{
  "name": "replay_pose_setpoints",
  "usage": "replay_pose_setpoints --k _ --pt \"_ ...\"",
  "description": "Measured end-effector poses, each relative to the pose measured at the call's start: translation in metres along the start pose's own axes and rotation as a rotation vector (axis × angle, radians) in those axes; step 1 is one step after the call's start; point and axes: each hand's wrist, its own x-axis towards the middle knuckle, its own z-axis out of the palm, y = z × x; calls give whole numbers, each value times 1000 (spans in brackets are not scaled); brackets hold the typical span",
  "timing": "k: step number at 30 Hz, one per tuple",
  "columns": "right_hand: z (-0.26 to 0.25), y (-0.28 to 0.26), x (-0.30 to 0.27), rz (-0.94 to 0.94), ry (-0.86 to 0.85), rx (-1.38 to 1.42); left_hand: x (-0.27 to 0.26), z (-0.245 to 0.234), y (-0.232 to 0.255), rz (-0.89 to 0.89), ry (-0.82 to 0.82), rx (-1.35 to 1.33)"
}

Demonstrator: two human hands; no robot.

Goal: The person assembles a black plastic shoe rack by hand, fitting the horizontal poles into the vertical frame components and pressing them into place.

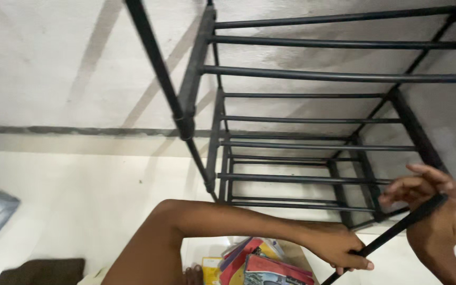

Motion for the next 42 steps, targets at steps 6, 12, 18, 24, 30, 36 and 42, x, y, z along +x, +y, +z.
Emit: replay_pose_setpoints --k 6,12,18,24,30,36,42 --pt "-4 45 -8 50 107 -285 -3 21 -47 -120 -79 -77" --pt "-48 111 -37 -199 63 -772 -16 23 -61 -106 -9 419" --pt "-74 152 -27 -331 79 -1058 -90 -40 30 -22 -148 358" --pt "10 51 16 -258 -76 -1233 -210 -122 99 283 -270 114" --pt "143 -50 79 5 -410 -617 -367 -173 129 -104 -140 -442" --pt "243 -46 157 -37 -482 -292 -415 -233 110 -140 631 -226" --pt "322 -60 222 149 -356 255 -338 -338 74 0 1346 -216"
